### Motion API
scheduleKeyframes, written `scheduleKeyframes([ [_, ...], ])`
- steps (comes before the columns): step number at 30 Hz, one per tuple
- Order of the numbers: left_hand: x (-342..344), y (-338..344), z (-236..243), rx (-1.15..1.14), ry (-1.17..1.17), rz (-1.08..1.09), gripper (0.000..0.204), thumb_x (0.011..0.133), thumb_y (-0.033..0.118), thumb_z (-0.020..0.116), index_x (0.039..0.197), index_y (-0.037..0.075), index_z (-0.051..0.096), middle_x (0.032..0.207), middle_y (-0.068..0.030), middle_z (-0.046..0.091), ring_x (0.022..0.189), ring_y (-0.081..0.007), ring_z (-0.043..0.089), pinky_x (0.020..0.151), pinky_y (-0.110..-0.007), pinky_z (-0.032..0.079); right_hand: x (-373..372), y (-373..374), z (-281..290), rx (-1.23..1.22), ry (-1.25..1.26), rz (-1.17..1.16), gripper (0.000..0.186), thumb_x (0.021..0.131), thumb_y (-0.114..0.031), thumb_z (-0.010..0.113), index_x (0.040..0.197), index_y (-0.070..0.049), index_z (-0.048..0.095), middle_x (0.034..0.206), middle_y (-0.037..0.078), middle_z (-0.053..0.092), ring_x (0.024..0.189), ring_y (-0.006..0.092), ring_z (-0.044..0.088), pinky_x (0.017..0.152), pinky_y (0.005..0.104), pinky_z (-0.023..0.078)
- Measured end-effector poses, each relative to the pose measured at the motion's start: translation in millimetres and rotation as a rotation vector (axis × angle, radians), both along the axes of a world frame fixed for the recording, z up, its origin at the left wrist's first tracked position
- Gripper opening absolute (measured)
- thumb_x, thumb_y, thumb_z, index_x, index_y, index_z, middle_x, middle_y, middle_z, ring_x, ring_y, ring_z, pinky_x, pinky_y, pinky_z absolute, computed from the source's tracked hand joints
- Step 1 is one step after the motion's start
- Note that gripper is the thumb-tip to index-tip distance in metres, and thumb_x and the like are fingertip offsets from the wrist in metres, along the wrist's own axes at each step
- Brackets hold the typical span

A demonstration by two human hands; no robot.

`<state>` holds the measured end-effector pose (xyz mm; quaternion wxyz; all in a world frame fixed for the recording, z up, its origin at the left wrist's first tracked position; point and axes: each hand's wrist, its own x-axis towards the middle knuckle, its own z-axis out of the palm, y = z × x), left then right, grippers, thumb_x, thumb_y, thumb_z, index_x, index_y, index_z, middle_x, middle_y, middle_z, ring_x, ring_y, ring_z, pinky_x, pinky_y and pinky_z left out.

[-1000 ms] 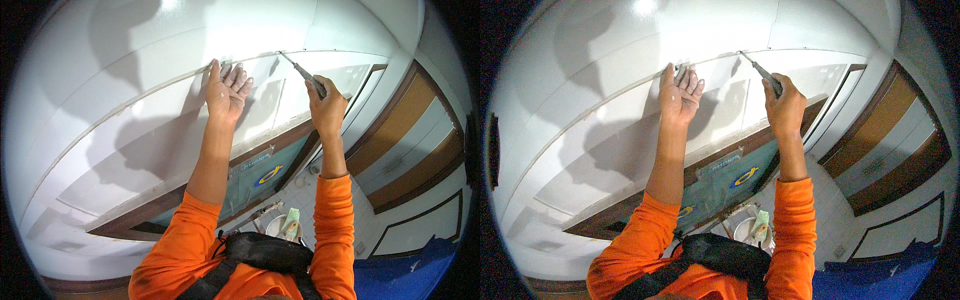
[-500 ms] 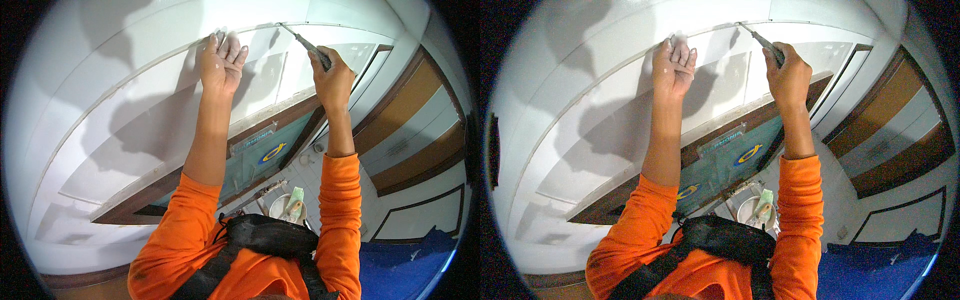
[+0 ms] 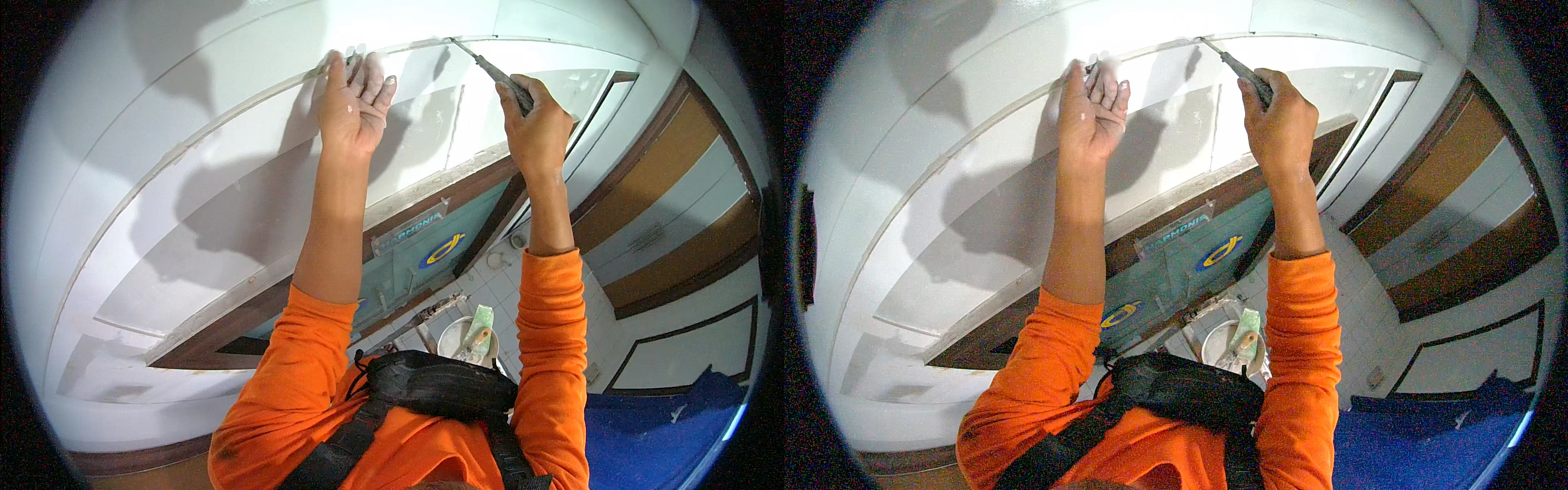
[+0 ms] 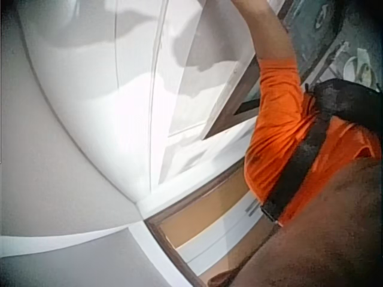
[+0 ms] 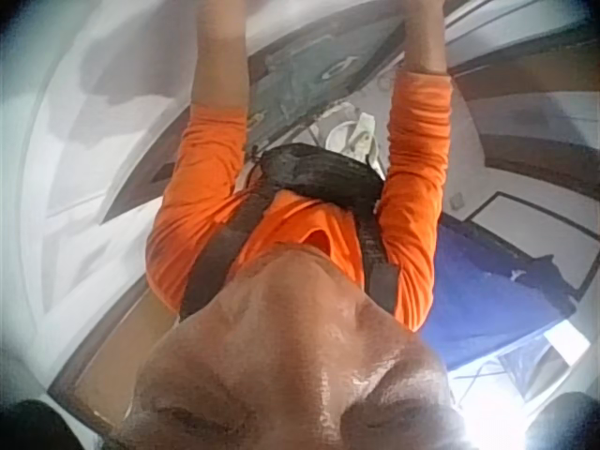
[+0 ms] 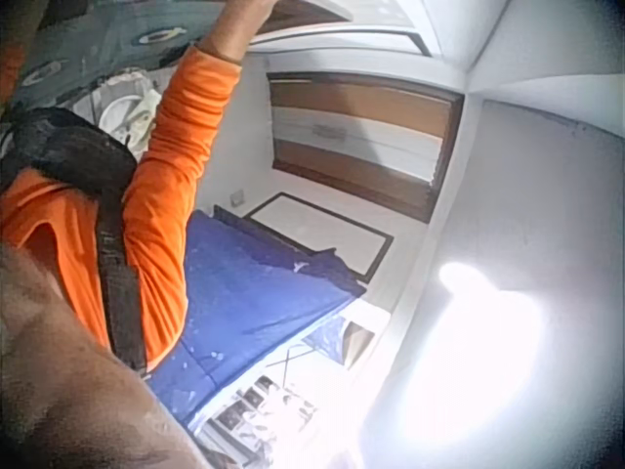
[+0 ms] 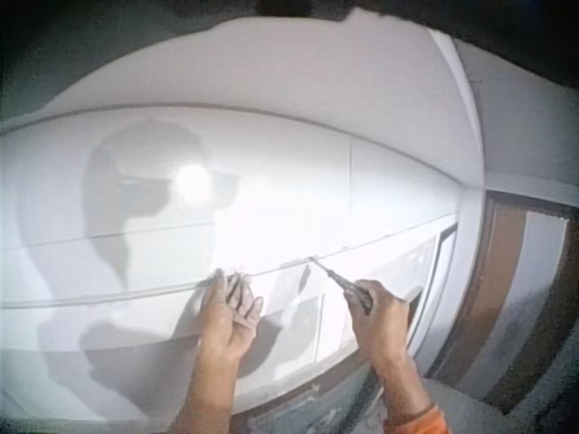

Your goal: The person applies a white putty to a gap in the ceiling by hand and using a tool, smooths the material along the seam, and moves a ladder to reach different sections of the gap.

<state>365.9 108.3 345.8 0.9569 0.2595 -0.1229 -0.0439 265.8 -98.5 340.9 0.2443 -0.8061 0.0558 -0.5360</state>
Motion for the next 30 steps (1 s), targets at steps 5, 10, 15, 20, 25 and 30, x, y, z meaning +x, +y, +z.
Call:
scheduleKeyframes([
  [5,6.7,3.8,-4.2,-0.026,-0.072,-0.017,0.028,0.106,0.027,0.051,0.126,0.008,0.050,0.112,-0.0083,0.066,0.087,-0.0126,0.066,0.085,-0.036,0.058,-0.7,3.1,2.1,-0.011,0.019,-0.024,0.026,0.089,-0.023,0.075,0.103,-0.002,0.071,0.086,0.019,0.073,0.078,0.0331,0.074,0.072,0.0389,0.057],
  [10,16.7,11.9,-9.6,-0.245,-0.088,-0.206,0.023,0.105,0.025,0.054,0.121,0.009,0.054,0.111,-0.0077,0.067,0.083,-0.0091,0.067,0.080,-0.031,0.060,-2.0,4.2,2.8,0.007,0.010,-0.024,0.025,0.089,-0.023,0.075,0.102,-0.002,0.071,0.086,0.019,0.073,0.078,0.0327,0.074,0.072,0.0382,0.057],
  [15,1.8,5.9,0.8,-0.107,0.041,-0.038,0.017,0.102,0.021,0.058,0.112,0.007,0.060,0.104,-0.0081,0.071,0.078,-0.0096,0.069,0.071,-0.030,0.062,0.7,1.3,1.4,-0.024,-0.017,-0.031,0.025,0.089,-0.023,0.075,0.102,-0.002,0.071,0.084,0.019,0.073,0.077,0.0326,0.074,0.071,0.0377,0.057],
  [20,-2.6,1.4,-1.9,-0.147,0.003,-0.041,0.016,0.101,0.021,0.061,0.107,0.006,0.062,0.102,-0.0088,0.072,0.079,-0.0113,0.071,0.070,-0.029,0.063,-2.5,4.1,3.2,0.003,0.034,-0.025,0.025,0.090,-0.023,0.074,0.102,-0.001,0.071,0.083,0.020,0.072,0.076,0.0330,0.074,0.070,0.0378,0.057],
  [25,2.0,7.4,-2.0,-0.162,0.060,-0.137,0.015,0.102,0.017,0.057,0.109,0.005,0.062,0.106,-0.0091,0.072,0.083,-0.0125,0.071,0.071,-0.028,0.063,-1.3,4.2,3.0,-0.017,0.003,-0.028,0.025,0.091,-0.023,0.074,0.102,-0.001,0.071,0.082,0.020,0.072,0.076,0.0334,0.074,0.070,0.0383,0.057],
  [30,13.0,12.5,-7.5,-0.218,-0.052,-0.174,0.015,0.102,0.016,0.056,0.111,0.005,0.062,0.106,-0.0104,0.071,0.080,-0.0130,0.071,0.069,-0.027,0.063,0.3,4.3,2.9,-0.050,-0.011,-0.038,0.025,0.091,-0.023,0.074,0.103,-0.001,0.071,0.084,0.020,0.072,0.077,0.0335,0.074,0.069,0.0380,0.057],
])
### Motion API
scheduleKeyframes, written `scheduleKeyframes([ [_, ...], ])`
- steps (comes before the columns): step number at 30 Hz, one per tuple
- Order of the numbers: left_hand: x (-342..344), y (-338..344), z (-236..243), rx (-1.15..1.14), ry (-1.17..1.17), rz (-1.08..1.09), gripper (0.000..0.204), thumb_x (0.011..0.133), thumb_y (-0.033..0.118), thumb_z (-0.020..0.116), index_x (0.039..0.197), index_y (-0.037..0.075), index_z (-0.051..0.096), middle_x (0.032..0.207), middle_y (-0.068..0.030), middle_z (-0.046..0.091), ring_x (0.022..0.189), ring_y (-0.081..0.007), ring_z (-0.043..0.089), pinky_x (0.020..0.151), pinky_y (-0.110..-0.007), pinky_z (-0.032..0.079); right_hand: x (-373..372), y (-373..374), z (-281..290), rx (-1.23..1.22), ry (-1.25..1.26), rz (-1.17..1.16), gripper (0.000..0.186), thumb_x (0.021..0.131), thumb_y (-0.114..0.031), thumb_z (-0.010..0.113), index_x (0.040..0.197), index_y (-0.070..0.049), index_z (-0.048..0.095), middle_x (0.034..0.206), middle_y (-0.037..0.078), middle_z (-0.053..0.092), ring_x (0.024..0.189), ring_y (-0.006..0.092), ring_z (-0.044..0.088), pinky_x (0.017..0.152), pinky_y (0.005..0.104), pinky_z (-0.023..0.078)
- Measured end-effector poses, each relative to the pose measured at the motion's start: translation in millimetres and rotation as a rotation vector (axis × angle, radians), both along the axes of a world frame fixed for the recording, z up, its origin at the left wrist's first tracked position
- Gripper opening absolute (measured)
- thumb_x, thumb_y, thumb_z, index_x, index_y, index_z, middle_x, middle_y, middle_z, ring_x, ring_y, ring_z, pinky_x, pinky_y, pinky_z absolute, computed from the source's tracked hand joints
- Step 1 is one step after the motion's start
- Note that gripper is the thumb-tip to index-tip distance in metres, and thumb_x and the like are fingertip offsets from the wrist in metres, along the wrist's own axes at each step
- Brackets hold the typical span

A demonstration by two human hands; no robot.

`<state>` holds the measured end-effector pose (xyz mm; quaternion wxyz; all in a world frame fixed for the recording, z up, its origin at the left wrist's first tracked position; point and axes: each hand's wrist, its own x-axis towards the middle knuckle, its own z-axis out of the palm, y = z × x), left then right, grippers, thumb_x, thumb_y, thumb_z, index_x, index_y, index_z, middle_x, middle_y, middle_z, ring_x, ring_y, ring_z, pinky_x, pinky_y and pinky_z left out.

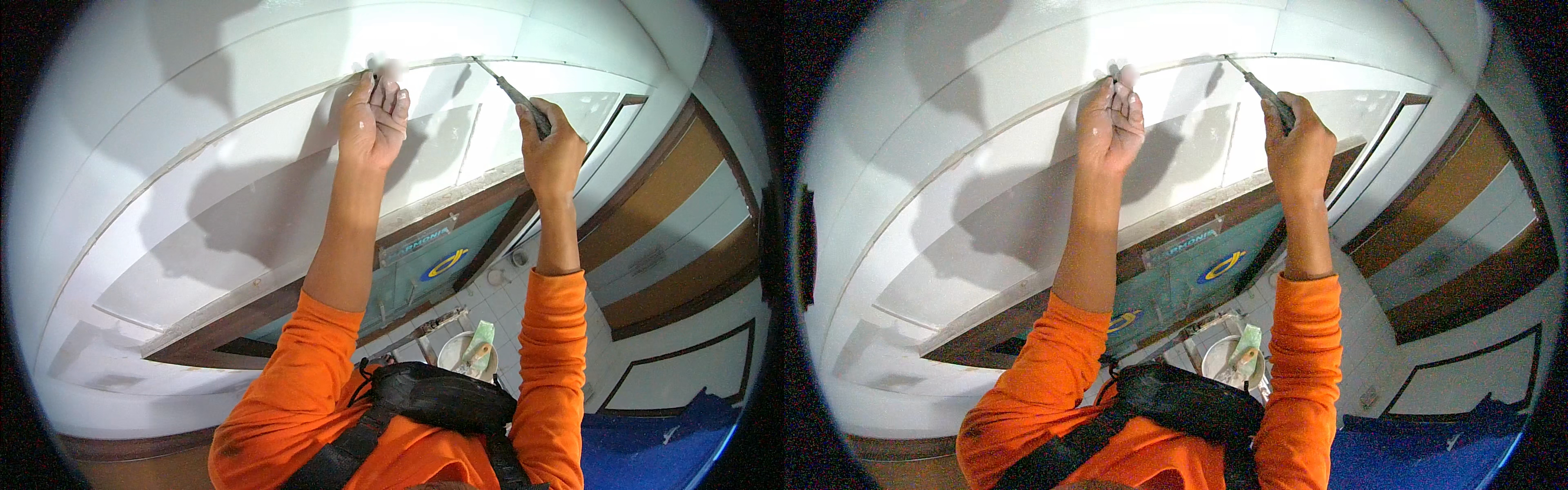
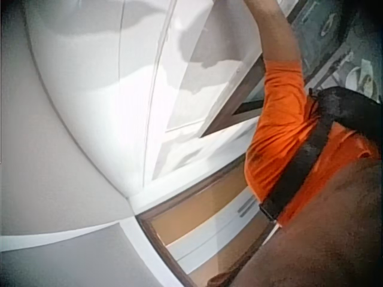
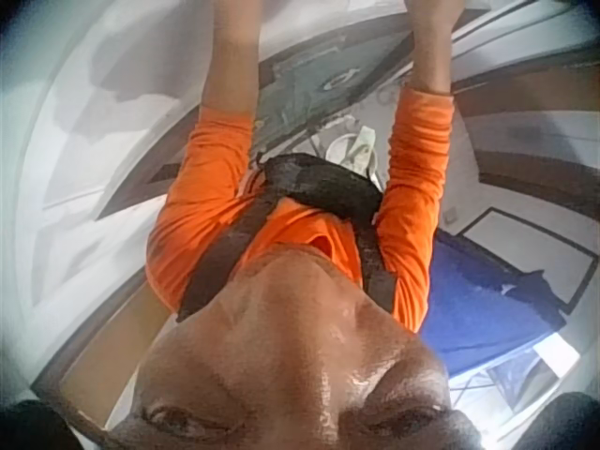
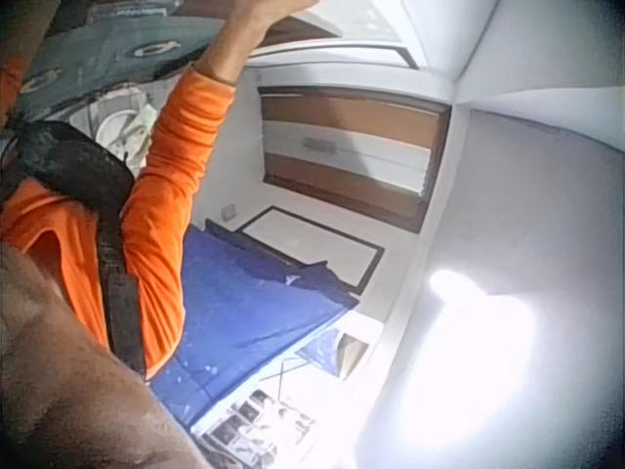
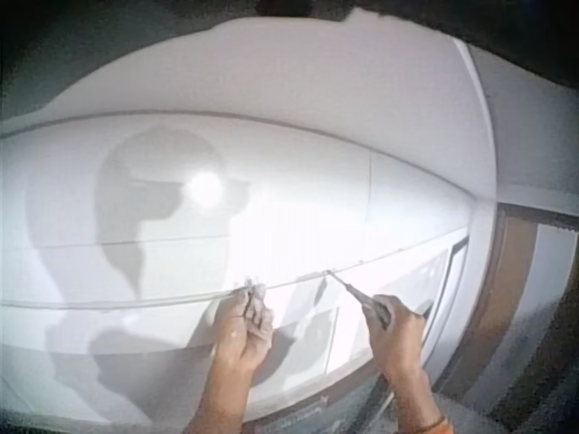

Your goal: The person applies a white putty to a gap in the ceiling by hand and using a tool, smooths the material along the seam, and moves a ladder to reach different sections of the gap.

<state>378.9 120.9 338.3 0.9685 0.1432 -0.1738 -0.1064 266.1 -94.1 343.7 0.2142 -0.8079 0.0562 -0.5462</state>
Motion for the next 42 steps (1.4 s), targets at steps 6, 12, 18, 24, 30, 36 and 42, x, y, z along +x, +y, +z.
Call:
scheduleKeyframes([
  [6,-11.7,-1.4,11.0,0.076,0.067,0.056,0.018,0.104,0.020,0.054,0.112,0.005,0.059,0.105,-0.0098,0.070,0.082,-0.0119,0.070,0.072,-0.028,0.063,-0.6,0.2,0.1,0.036,0.018,-0.016,0.026,0.091,-0.024,0.074,0.104,-0.002,0.072,0.086,0.020,0.073,0.077,0.0325,0.074,0.070,0.0374,0.057],
  [12,-6.7,-1.1,0.5,0.030,-0.009,-0.023,0.019,0.104,0.021,0.055,0.113,0.005,0.057,0.104,-0.0089,0.070,0.077,-0.0110,0.068,0.073,-0.029,0.063,-1.3,1.6,1.0,0.052,0.031,-0.008,0.026,0.091,-0.025,0.074,0.104,-0.002,0.072,0.085,0.020,0.073,0.077,0.0321,0.074,0.070,0.0369,0.057],
  [18,-5.1,-4.2,2.5,0.077,0.056,0.019,0.022,0.105,0.023,0.051,0.112,0.003,0.056,0.105,-0.0117,0.069,0.075,-0.0127,0.069,0.071,-0.029,0.063,0.2,-0.6,-0.2,0.036,0.033,-0.015,0.027,0.092,-0.025,0.073,0.104,-0.001,0.072,0.085,0.020,0.073,0.077,0.0314,0.074,0.070,0.0370,0.057],
  [24,-4.1,0.5,-2.9,-0.100,-0.026,-0.129,0.022,0.103,0.022,0.056,0.111,0.001,0.057,0.105,-0.0125,0.069,0.073,-0.0119,0.068,0.067,-0.027,0.064,0.3,-1.0,-1.5,0.017,0.017,-0.018,0.027,0.091,-0.025,0.073,0.104,-0.001,0.072,0.085,0.020,0.073,0.077,0.0315,0.074,0.070,0.0372,0.057],
  [30,3.4,-1.1,-3.6,-0.031,0.013,-0.038,0.025,0.101,0.023,0.060,0.111,0.001,0.057,0.106,-0.0136,0.069,0.072,-0.0132,0.068,0.065,-0.027,0.064,-0.7,1.6,0.4,0.052,0.044,-0.014,0.027,0.091,-0.025,0.074,0.105,-0.002,0.072,0.085,0.019,0.073,0.077,0.0316,0.074,0.070,0.0371,0.057],
  [36,-1.9,5.7,-0.4,-0.077,0.015,-0.183,0.022,0.100,0.022,0.062,0.109,0.003,0.058,0.106,-0.0133,0.069,0.073,-0.0126,0.068,0.065,-0.026,0.063,0.2,0.7,-0.9,0.005,0.006,-0.029,0.027,0.091,-0.025,0.074,0.105,-0.002,0.072,0.084,0.019,0.073,0.075,0.0309,0.074,0.069,0.0368,0.057],
  [42,4.5,1.7,-7.1,-0.038,-0.026,-0.090,0.022,0.101,0.025,0.060,0.108,0.004,0.059,0.112,-0.0149,0.068,0.074,-0.0117,0.068,0.065,-0.025,0.063,1.4,0.1,-1.6,0.002,0.007,-0.020,0.026,0.091,-0.024,0.074,0.104,-0.002,0.072,0.084,0.019,0.073,0.075,0.0306,0.074,0.069,0.0369,0.057],
])
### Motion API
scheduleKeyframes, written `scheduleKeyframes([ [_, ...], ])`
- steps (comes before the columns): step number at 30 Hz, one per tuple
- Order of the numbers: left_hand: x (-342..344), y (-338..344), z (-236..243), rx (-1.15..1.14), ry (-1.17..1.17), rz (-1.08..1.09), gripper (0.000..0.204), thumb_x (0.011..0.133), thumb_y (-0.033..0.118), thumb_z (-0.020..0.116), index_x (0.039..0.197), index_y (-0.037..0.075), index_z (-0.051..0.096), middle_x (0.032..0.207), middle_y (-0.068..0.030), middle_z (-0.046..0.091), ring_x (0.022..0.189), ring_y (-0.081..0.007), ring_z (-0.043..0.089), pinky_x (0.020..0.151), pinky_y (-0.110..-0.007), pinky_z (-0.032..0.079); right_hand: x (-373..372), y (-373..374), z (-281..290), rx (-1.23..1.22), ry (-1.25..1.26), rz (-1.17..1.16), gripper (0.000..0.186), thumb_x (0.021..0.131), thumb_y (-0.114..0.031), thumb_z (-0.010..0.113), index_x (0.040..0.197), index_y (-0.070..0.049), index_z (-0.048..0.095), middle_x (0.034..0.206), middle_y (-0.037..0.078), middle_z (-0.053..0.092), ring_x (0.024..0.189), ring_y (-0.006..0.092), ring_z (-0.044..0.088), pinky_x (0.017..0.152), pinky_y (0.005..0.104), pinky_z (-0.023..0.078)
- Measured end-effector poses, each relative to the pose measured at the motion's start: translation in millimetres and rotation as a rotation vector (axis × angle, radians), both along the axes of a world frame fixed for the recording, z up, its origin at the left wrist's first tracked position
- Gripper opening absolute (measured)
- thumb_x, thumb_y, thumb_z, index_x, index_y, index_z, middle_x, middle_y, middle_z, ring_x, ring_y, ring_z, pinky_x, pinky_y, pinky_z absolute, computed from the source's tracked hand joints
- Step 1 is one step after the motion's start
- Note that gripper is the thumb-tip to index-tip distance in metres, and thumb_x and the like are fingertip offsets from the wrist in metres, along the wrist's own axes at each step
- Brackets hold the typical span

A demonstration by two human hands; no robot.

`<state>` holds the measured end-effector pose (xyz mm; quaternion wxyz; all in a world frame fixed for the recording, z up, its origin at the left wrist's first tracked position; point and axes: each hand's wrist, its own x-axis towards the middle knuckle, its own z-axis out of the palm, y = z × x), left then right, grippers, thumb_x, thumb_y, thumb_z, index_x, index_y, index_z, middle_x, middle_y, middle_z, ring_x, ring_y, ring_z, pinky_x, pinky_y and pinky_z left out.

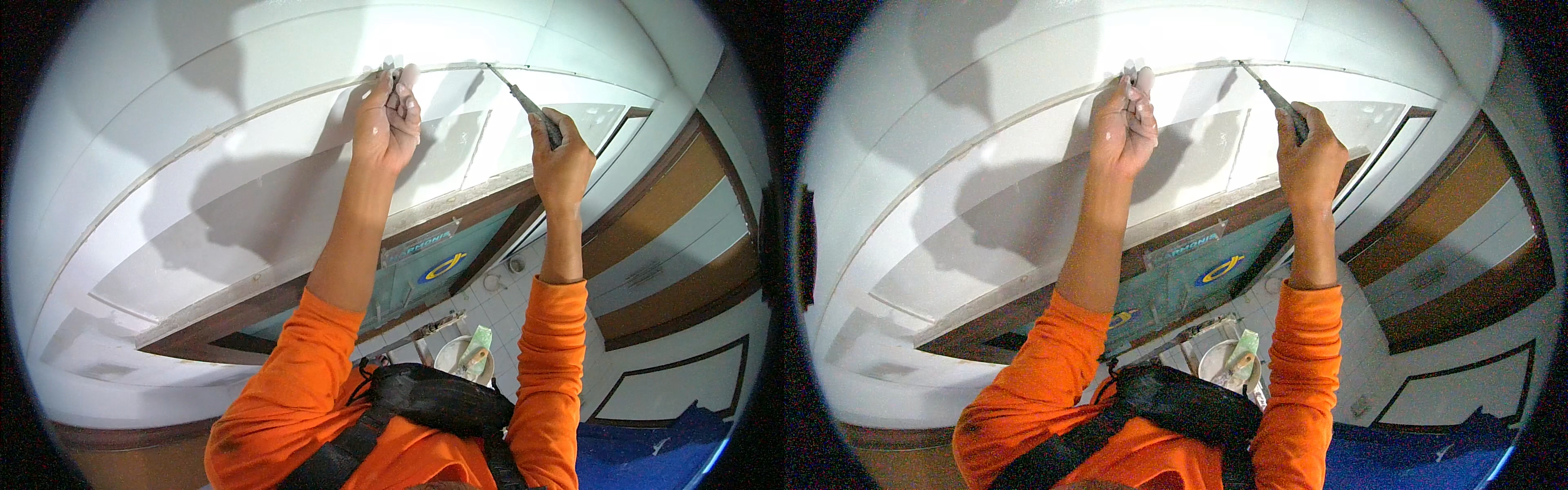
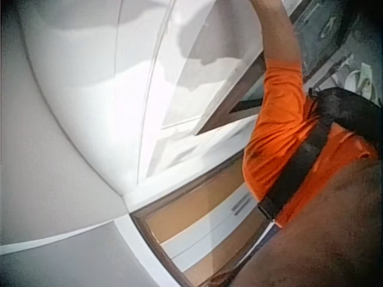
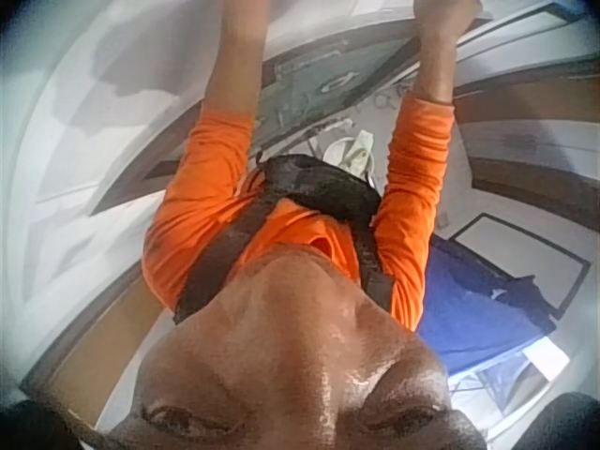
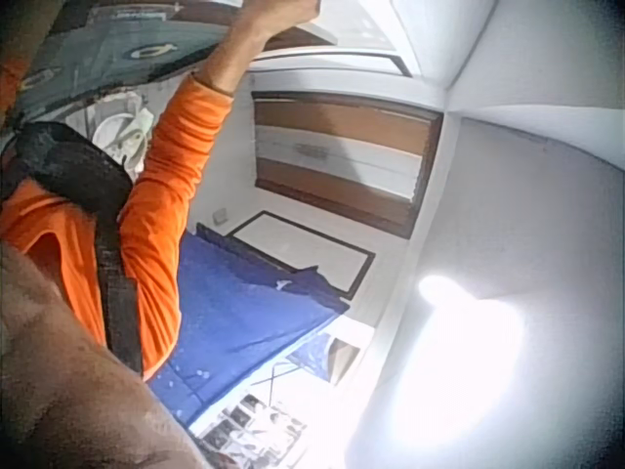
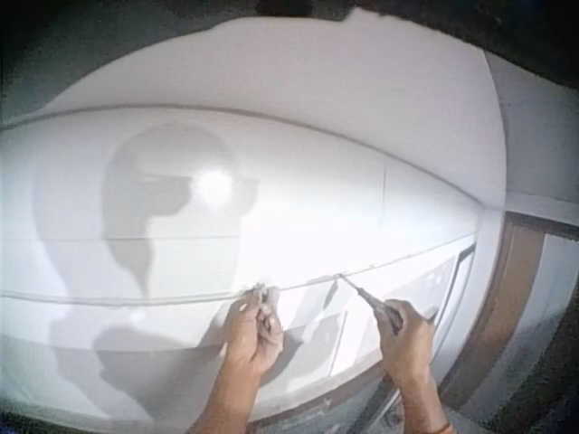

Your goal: The person applies a white putty to a gap in the ceiling by hand and using a tool, smooths the material along the seam, and moves a ladder to reach different sections of the gap.

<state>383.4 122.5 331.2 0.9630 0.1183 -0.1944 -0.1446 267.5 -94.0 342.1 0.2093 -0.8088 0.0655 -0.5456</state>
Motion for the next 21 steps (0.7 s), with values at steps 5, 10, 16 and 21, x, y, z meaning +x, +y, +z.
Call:
scheduleKeyframes([
  [5,-9.3,-0.7,5.2,-0.005,0.021,-0.050,0.017,0.102,0.021,0.060,0.105,0.005,0.061,0.110,-0.0153,0.069,0.074,-0.0104,0.068,0.065,-0.025,0.063,0.1,-0.6,0.7,0.005,-0.002,-0.005,0.025,0.091,-0.024,0.074,0.104,-0.002,0.072,0.085,0.019,0.073,0.076,0.0305,0.074,0.070,0.0364,0.057],
  [10,7.2,-1.3,-4.6,-0.035,-0.071,-0.057,0.023,0.102,0.023,0.059,0.110,0.001,0.060,0.114,-0.0171,0.068,0.076,-0.0133,0.070,0.068,-0.026,0.064,0.1,0.1,0.0,0.010,0.004,0.001,0.025,0.091,-0.024,0.074,0.104,-0.003,0.072,0.086,0.019,0.073,0.078,0.0307,0.075,0.071,0.0367,0.057],
  [16,-3.2,9.7,-0.9,-0.103,-0.115,-0.292,0.019,0.101,0.020,0.061,0.109,0.003,0.061,0.113,-0.0173,0.068,0.078,-0.0124,0.071,0.068,-0.024,0.065,-0.8,0.0,-0.1,0.017,0.017,-0.016,0.026,0.091,-0.024,0.074,0.105,-0.002,0.072,0.085,0.019,0.073,0.076,0.0313,0.074,0.071,0.0372,0.057],
  [21,12.3,1.9,-9.5,-0.024,-0.043,-0.041,0.022,0.102,0.019,0.058,0.111,0.000,0.059,0.112,-0.0174,0.067,0.077,-0.0122,0.071,0.063,-0.025,0.065,0.4,1.1,0.3,0.016,0.028,-0.013,0.027,0.092,-0.026,0.073,0.105,-0.002,0.071,0.085,0.018,0.073,0.076,0.0311,0.074,0.070,0.0372,0.057],
])
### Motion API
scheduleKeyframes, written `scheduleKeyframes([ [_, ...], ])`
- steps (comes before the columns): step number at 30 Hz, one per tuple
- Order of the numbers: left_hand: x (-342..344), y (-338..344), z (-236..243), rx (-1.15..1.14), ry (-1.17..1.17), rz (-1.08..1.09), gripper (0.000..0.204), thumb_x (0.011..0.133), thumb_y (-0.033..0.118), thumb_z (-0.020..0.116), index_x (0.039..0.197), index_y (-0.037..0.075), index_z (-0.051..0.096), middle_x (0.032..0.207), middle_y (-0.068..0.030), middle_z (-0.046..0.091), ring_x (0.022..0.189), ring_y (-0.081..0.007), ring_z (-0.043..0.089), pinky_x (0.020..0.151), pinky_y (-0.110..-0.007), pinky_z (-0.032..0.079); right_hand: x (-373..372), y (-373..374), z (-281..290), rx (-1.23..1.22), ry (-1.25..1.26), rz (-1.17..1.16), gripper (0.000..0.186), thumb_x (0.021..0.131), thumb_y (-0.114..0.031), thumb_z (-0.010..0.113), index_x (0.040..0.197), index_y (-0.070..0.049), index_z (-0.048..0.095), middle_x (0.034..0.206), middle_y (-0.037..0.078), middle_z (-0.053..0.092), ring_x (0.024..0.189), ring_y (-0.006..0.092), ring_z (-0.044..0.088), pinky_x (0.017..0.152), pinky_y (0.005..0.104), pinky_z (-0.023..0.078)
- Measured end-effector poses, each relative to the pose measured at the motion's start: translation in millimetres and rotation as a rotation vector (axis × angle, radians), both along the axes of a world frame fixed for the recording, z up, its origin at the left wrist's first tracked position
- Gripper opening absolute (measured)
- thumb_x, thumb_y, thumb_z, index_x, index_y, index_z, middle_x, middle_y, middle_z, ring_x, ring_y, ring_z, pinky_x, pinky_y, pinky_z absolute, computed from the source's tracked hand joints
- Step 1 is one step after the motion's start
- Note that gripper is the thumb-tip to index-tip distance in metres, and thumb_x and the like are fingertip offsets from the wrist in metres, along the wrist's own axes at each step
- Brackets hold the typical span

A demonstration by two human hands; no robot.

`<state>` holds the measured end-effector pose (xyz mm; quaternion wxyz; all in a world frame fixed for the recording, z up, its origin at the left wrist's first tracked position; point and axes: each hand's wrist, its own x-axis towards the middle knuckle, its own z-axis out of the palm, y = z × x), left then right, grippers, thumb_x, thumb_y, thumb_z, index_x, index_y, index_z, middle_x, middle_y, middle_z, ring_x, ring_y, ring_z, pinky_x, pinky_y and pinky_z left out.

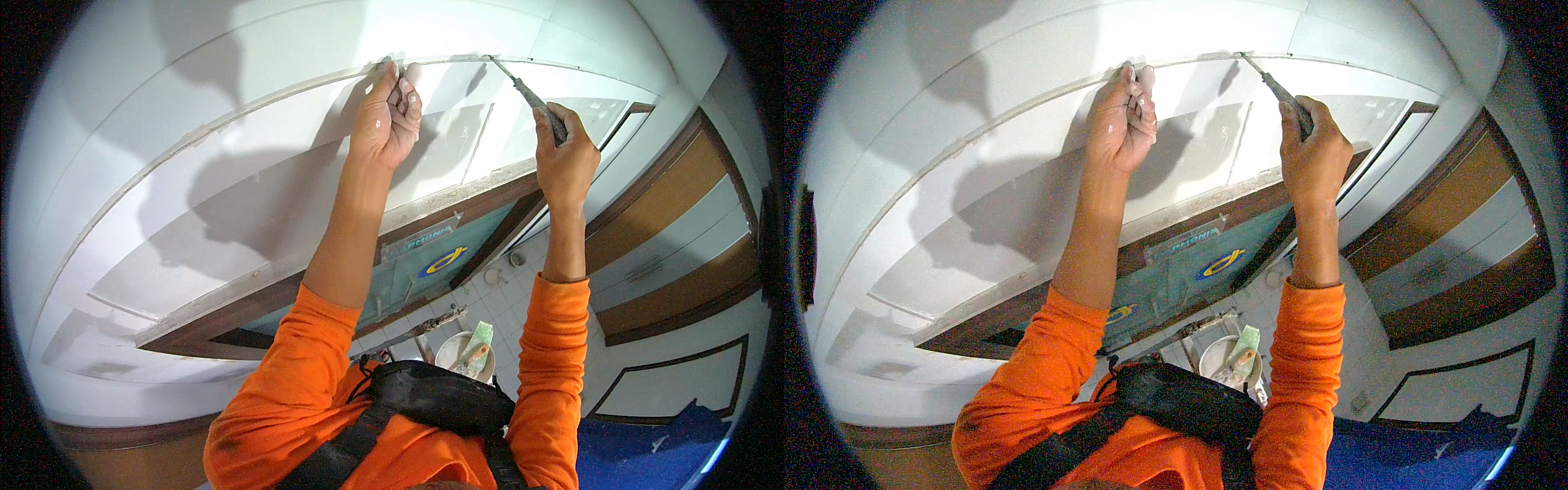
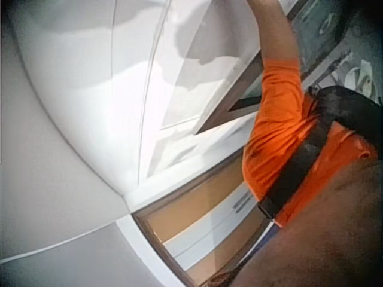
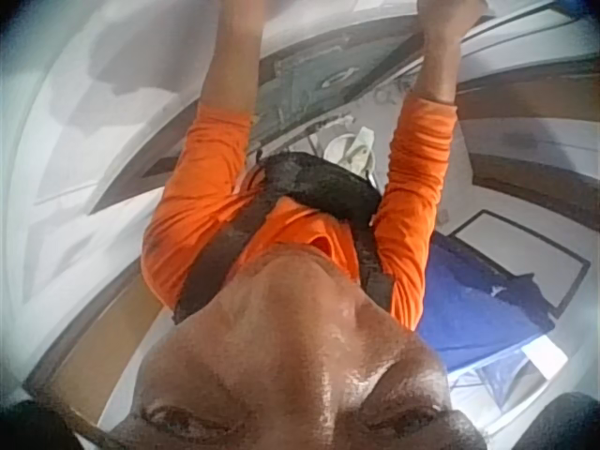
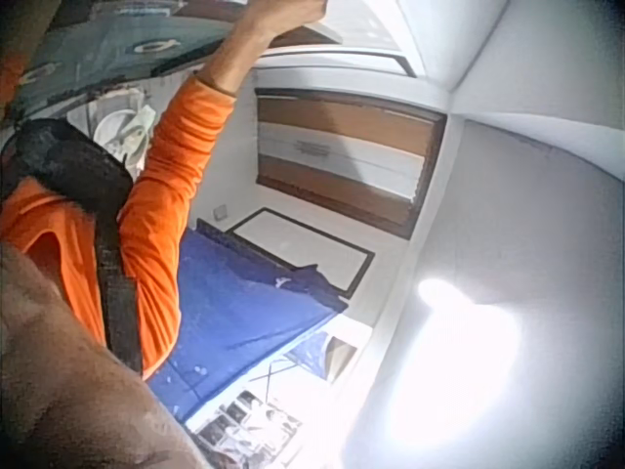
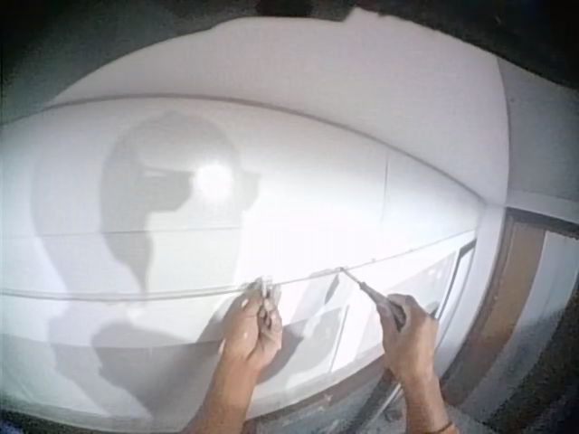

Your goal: The person applies a white putty to a gap in the ceiling by hand and using a tool, smooths the material along the seam, and moves a ladder to reach different sections of the gap.

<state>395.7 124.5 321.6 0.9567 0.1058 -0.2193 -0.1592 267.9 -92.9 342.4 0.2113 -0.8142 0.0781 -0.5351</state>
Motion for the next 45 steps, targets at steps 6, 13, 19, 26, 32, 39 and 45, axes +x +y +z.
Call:
scheduleKeyframes([
  [6,-12.1,4.8,4.1,-0.087,-0.060,-0.237,0.019,0.102,0.015,0.057,0.108,-0.002,0.060,0.106,-0.0161,0.069,0.080,-0.0133,0.071,0.066,-0.026,0.065,-0.3,-2.0,0.0,-0.009,0.006,-0.017,0.027,0.092,-0.026,0.073,0.105,-0.002,0.071,0.085,0.019,0.073,0.077,0.0308,0.074,0.071,0.0371,0.057],
  [13,-30.1,3.9,-24.5,0.632,-0.214,-0.076,0.026,0.098,0.021,0.062,0.112,-0.001,0.068,0.096,-0.0130,0.072,0.075,-0.0169,0.071,0.070,-0.032,0.063,3.0,-6.0,-4.6,-0.055,-0.057,0.006,0.026,0.092,-0.027,0.073,0.104,-0.003,0.072,0.084,0.018,0.073,0.076,0.0306,0.074,0.070,0.0371,0.056],
  [19,-23.4,24.3,-193.2,1.864,-0.866,0.725,0.028,0.088,0.029,0.072,0.106,0.007,0.075,0.096,-0.0167,0.074,0.077,-0.0289,0.071,0.077,-0.043,0.056,4.2,-4.7,-2.5,-0.075,-0.056,0.030,0.027,0.092,-0.028,0.073,0.103,-0.004,0.072,0.081,0.018,0.073,0.072,0.0307,0.073,0.068,0.0374,0.056],
  [26,-14.5,58.2,-271.4,2.232,-0.831,1.096,0.025,0.086,0.024,0.069,0.101,0.004,0.069,0.093,-0.0208,0.071,0.091,-0.0378,0.070,0.082,-0.051,0.055,4.1,-6.2,-9.8,-0.035,-0.045,0.014,0.029,0.091,-0.030,0.073,0.104,-0.005,0.073,0.082,0.018,0.073,0.075,0.0312,0.074,0.071,0.0376,0.056],
  [32,-5.8,65.9,-278.9,2.281,-0.696,0.973,0.038,0.086,0.034,0.072,0.115,0.010,0.069,0.104,-0.0162,0.073,0.095,-0.0373,0.070,0.088,-0.049,0.052,5.6,-5.6,-8.9,-0.033,-0.024,-0.008,0.031,0.091,-0.032,0.073,0.105,-0.004,0.073,0.082,0.018,0.073,0.075,0.0315,0.074,0.071,0.0371,0.057],
  [39,-18.7,23.5,-209.2,1.816,-0.649,0.979,0.036,0.092,0.033,0.067,0.105,-0.001,0.072,0.085,-0.0192,0.073,0.075,-0.0323,0.070,0.071,-0.042,0.055,4.2,-9.5,-11.1,0.038,-0.048,0.013,0.037,0.091,-0.035,0.074,0.104,-0.001,0.072,0.081,0.018,0.073,0.074,0.0308,0.074,0.071,0.0373,0.056],
  [45,-30.2,-60.4,-67.6,1.274,-0.410,0.528,0.042,0.097,0.041,0.064,0.097,0.000,0.074,0.079,-0.0095,0.071,0.070,-0.0145,0.067,0.059,-0.030,0.051,-2.7,-16.3,5.7,0.447,0.251,0.087,0.042,0.094,-0.040,0.067,0.095,0.001,0.075,0.077,0.018,0.073,0.073,0.0312,0.073,0.071,0.0384,0.056],
])
